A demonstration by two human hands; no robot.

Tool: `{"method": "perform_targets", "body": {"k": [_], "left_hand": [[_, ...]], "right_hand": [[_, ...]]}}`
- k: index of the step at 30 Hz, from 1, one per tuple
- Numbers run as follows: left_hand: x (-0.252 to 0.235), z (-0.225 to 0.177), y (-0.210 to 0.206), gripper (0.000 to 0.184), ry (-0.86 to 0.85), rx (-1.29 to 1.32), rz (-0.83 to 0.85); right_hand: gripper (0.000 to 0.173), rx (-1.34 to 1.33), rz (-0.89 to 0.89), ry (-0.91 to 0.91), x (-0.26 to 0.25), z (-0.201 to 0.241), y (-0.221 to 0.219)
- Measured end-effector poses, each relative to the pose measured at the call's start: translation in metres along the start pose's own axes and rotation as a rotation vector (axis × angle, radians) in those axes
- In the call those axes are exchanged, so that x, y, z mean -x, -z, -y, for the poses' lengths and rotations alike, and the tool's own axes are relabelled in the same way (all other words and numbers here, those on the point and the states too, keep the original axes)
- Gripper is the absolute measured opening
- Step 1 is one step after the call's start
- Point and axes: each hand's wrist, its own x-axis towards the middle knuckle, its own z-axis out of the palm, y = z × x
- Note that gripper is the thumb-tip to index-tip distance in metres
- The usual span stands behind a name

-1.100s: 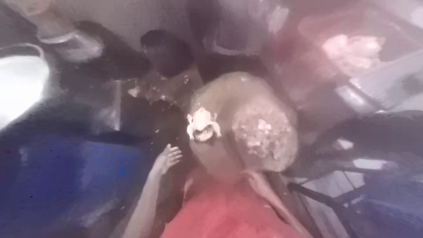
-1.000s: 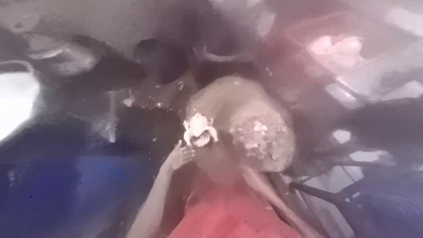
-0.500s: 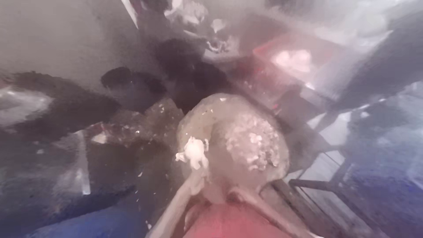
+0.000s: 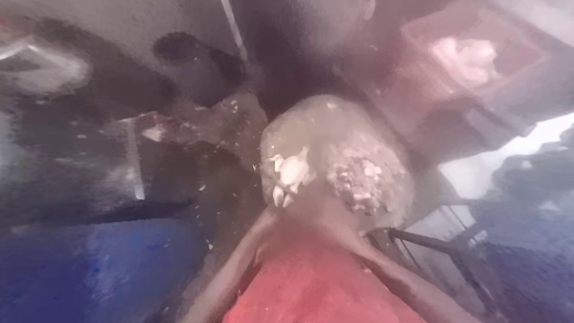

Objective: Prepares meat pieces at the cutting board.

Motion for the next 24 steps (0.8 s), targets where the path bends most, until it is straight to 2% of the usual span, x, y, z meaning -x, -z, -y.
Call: {"method": "perform_targets", "body": {"k": [2, 3, 5, 6, 8, 10, 13, 15, 16, 17, 19, 21, 22, 24], "left_hand": [[0.008, 0.013, 0.002, 0.043, -0.068, -0.091, 0.003], [0.008, 0.023, 0.002, 0.042, -0.050, -0.135, -0.014], [0.006, 0.030, 0.003, 0.028, 0.018, -0.169, -0.049], [0.007, 0.030, 0.004, 0.023, 0.036, -0.161, -0.045], [0.012, 0.033, 0.009, 0.025, 0.069, -0.176, -0.033], [0.018, 0.043, 0.011, 0.025, 0.077, -0.136, -0.005], [0.026, 0.035, 0.014, 0.014, -0.024, 0.190, 0.039], [0.039, 0.001, 0.018, 0.011, -0.117, 0.361, 0.052], [0.048, -0.019, 0.021, 0.011, -0.174, 0.331, 0.021], [0.058, -0.040, 0.024, 0.011, -0.224, 0.198, -0.048], [0.072, -0.080, 0.034, 0.018, -0.228, -0.321, -0.224], [0.076, -0.104, 0.043, 0.032, -0.175, -0.769, -0.248], [0.068, -0.103, 0.043, 0.034, -0.137, -0.922, -0.262], [0.037, -0.077, 0.044, 0.033, -0.032, -1.068, -0.318]], "right_hand": [[0.029, 0.139, 0.101, 0.076, -0.017, 0.026, 0.014], [0.031, 0.250, 0.147, 0.079, -0.023, 0.024, 0.017], [0.035, 0.382, 0.207, 0.010, -0.029, -0.017, 0.015], [0.036, 0.344, 0.245, -0.057, -0.022, -0.042, 0.017], [0.038, 0.244, 0.324, -0.183, 0.013, -0.084, 0.026], [0.038, 0.133, 0.322, -0.184, 0.049, -0.113, 0.025], [0.036, -0.006, 0.274, -0.149, 0.067, -0.115, 0.012], [0.036, -0.110, 0.167, -0.138, 0.074, -0.109, -0.006], [0.034, -0.232, 0.089, -0.118, 0.078, -0.108, -0.019], [0.030, -0.373, 0.019, -0.102, 0.080, -0.106, -0.031], [0.028, -0.551, -0.096, -0.085, 0.076, -0.099, -0.047], [0.028, -0.531, -0.189, -0.108, 0.062, -0.081, -0.049], [0.028, -0.464, -0.235, -0.124, 0.053, -0.067, -0.041], [0.030, -0.310, -0.313, -0.091, 0.031, -0.034, -0.011]]}}
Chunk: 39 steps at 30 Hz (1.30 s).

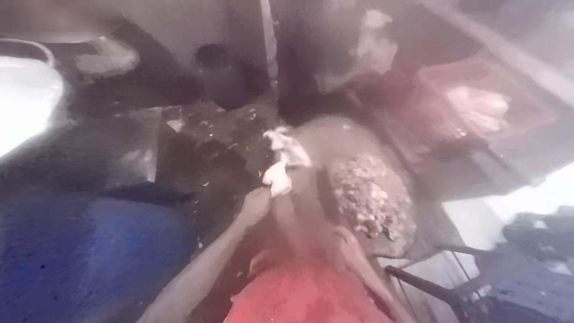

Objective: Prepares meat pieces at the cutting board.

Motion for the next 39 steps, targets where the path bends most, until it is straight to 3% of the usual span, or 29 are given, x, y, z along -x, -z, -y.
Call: {"method": "perform_targets", "body": {"k": [2, 4, 6, 8, 10, 13, 15, 17, 20, 22, 24, 26, 28, 31, 33, 35, 39], "left_hand": [[-0.025, 0.022, -0.037, 0.030, 0.050, -0.051, 0.013], [-0.037, 0.037, -0.061, 0.030, 0.056, -0.043, 0.038], [-0.036, 0.039, -0.069, 0.031, 0.062, -0.013, 0.062], [-0.029, 0.037, -0.075, 0.033, 0.076, 0.017, 0.073], [-0.026, 0.040, -0.082, 0.034, 0.058, 0.041, 0.020], [-0.013, 0.045, -0.070, 0.036, 0.100, 0.217, 0.118], [0.008, 0.065, -0.060, 0.035, 0.169, 0.561, 0.196], [0.037, 0.087, -0.066, 0.025, 0.208, 0.961, 0.252], [0.060, 0.083, -0.068, 0.020, 0.206, 1.247, 0.265], [0.067, 0.061, -0.068, 0.031, 0.134, 1.537, 0.341], [0.058, 0.035, -0.070, 0.046, 0.092, 1.728, 0.465], [0.042, 0.018, -0.091, 0.049, 0.173, 1.732, 0.397], [0.024, 0.014, -0.121, 0.040, 0.279, 1.726, 0.242], [0.018, 0.008, -0.136, 0.037, 0.262, 1.748, 0.187], [0.023, 0.000, -0.129, 0.034, 0.292, 1.741, 0.177], [0.029, 0.003, -0.133, 0.033, 0.355, 1.716, 0.187], [0.038, 0.022, -0.160, 0.034, 0.376, 1.471, 0.196]], "right_hand": [[0.031, 0.051, -0.095, 0.225, -0.023, 0.044, 0.015], [0.027, -0.090, -0.164, 0.520, -0.040, 0.085, 0.024], [0.022, -0.258, -0.122, 0.682, -0.054, 0.113, 0.017], [0.020, -0.242, -0.132, 0.604, -0.059, 0.104, -0.009], [0.023, 0.038, -0.079, 0.422, -0.070, 0.064, -0.042], [0.035, 0.131, 0.391, 0.109, -0.093, 0.006, -0.062], [0.035, -0.002, 0.469, 0.064, -0.095, -0.014, -0.055], [0.033, -0.079, 0.428, -0.027, -0.084, -0.016, -0.043], [0.032, 0.037, 0.256, -0.048, -0.081, -0.008, -0.028], [0.031, 0.127, 0.149, -0.080, -0.084, 0.012, -0.024], [0.033, 0.121, 0.073, 0.036, -0.087, 0.036, -0.010], [0.033, 0.028, -0.011, 0.317, -0.080, 0.065, 0.004], [0.028, -0.078, -0.045, 0.453, -0.070, 0.084, 0.003], [0.023, 0.019, 0.051, 0.269, -0.053, 0.057, -0.023], [0.030, 0.045, 0.276, 0.141, -0.062, 0.002, -0.050], [0.033, -0.045, 0.364, 0.097, -0.068, -0.034, -0.066], [0.032, 0.039, 0.280, 0.064, -0.053, 0.013, -0.050]]}}
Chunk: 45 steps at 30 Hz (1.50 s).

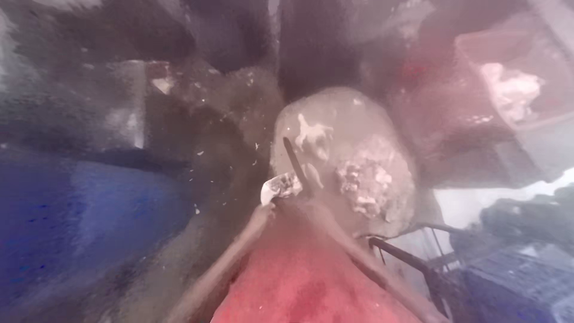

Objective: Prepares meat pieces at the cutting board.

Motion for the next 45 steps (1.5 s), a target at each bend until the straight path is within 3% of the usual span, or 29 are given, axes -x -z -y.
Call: {"method": "perform_targets", "body": {"k": [3, 6, 8, 10, 12, 17, 20, 22, 26, 30, 34, 38, 40, 42, 45], "left_hand": [[0.003, 0.011, 0.006, 0.031, 0.001, -0.007, -0.036], [0.017, 0.006, 0.009, 0.027, -0.037, 0.045, 0.000], [0.039, -0.007, 0.014, 0.024, -0.075, 0.027, 0.000], [0.062, -0.018, 0.023, 0.024, -0.101, -0.040, 0.000], [0.077, -0.016, 0.032, 0.025, -0.126, -0.120, 0.026], [0.058, 0.008, 0.027, 0.029, -0.117, -0.104, -0.023], [0.052, 0.016, 0.019, 0.029, -0.090, 0.009, -0.069], [0.060, 0.012, 0.018, 0.028, -0.094, -0.001, -0.080], [0.087, -0.012, 0.025, 0.027, -0.126, -0.141, -0.036], [0.101, -0.042, 0.013, 0.021, -0.128, 0.044, 0.087], [0.057, -0.039, -0.033, 0.026, -0.101, 0.250, 0.075], [0.001, -0.014, -0.061, 0.035, -0.069, 0.037, 0.008], [-0.008, -0.012, -0.069, 0.033, -0.099, 0.002, 0.007], [-0.004, -0.014, -0.071, 0.034, -0.123, 0.022, 0.026], [0.000, -0.018, -0.063, 0.029, -0.100, 0.044, 0.056]], "right_hand": [[0.032, -0.068, -0.044, 0.058, 0.016, 0.026, 0.002], [0.033, -0.104, 0.079, 0.073, 0.016, -0.023, -0.012], [0.032, -0.212, 0.194, -0.071, 0.023, -0.055, -0.010], [0.031, -0.273, 0.186, -0.200, 0.038, -0.072, 0.004], [0.032, -0.197, 0.098, -0.206, 0.050, -0.079, 0.018], [0.031, -0.011, -0.142, -0.016, 0.029, -0.026, 0.036], [0.031, -0.097, -0.182, 0.107, 0.026, 0.007, 0.032], [0.031, -0.165, -0.153, 0.160, 0.032, 0.000, 0.013], [0.033, -0.181, 0.172, 0.006, 0.051, -0.073, -0.011], [0.031, -0.147, -0.020, -0.246, 0.067, -0.080, 0.016], [0.031, 0.167, -0.224, -0.032, 0.032, -0.023, 0.063], [0.023, 0.009, -0.397, 0.440, 0.021, 0.069, 0.083], [0.018, -0.013, -0.355, 0.506, 0.026, 0.080, 0.067], [0.015, 0.085, -0.301, 0.415, 0.022, 0.053, 0.030], [0.030, 0.184, 0.038, 0.042, -0.003, -0.023, -0.013]]}}
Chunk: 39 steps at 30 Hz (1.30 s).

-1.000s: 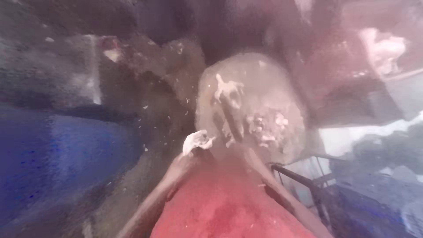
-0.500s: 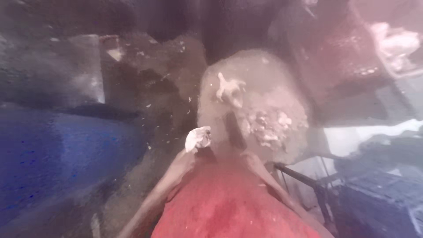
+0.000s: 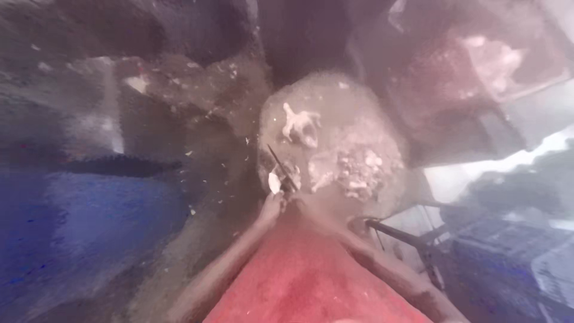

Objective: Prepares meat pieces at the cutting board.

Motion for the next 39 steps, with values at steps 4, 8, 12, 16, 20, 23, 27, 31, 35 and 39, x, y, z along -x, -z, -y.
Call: {"method": "perform_targets", "body": {"k": [4, 8, 12, 16, 20, 23, 27, 31, 35, 39], "left_hand": [[0.047, -0.002, 0.044, 0.028, 0.086, -0.168, 0.164], [0.074, 0.009, 0.073, 0.027, 0.073, -0.245, 0.084], [0.085, -0.008, 0.082, 0.025, -0.062, -0.111, -0.079], [0.080, -0.020, 0.089, 0.025, -0.149, -0.075, -0.075], [0.085, -0.036, 0.084, 0.025, -0.134, -0.054, -0.042], [0.088, -0.043, 0.079, 0.023, -0.107, -0.040, -0.030], [0.080, -0.038, 0.078, 0.023, -0.115, -0.017, -0.060], [0.073, -0.025, 0.085, 0.025, -0.103, 0.020, -0.121], [0.061, -0.016, 0.088, 0.025, -0.080, 0.093, -0.175], [0.052, -0.013, 0.092, 0.025, -0.060, 0.085, -0.198]], "right_hand": [[0.036, -0.124, 0.083, -0.050, -0.009, -0.017, -0.011], [0.033, -0.271, 0.017, -0.023, -0.034, -0.016, 0.005], [0.032, -0.167, -0.132, 0.013, 0.003, 0.008, 0.022], [0.032, 0.071, 0.035, -0.077, 0.019, -0.028, 0.041], [0.029, -0.019, -0.018, 0.022, 0.032, 0.031, 0.053], [0.021, -0.022, -0.136, 0.201, 0.037, 0.031, 0.032], [0.031, 0.135, 0.213, -0.104, 0.011, -0.010, 0.041], [0.029, 0.070, 0.057, 0.013, 0.024, 0.032, 0.051], [0.028, 0.061, 0.020, 0.052, 0.019, 0.000, 0.030], [0.030, 0.209, 0.171, -0.028, 0.006, 0.008, 0.054]]}}
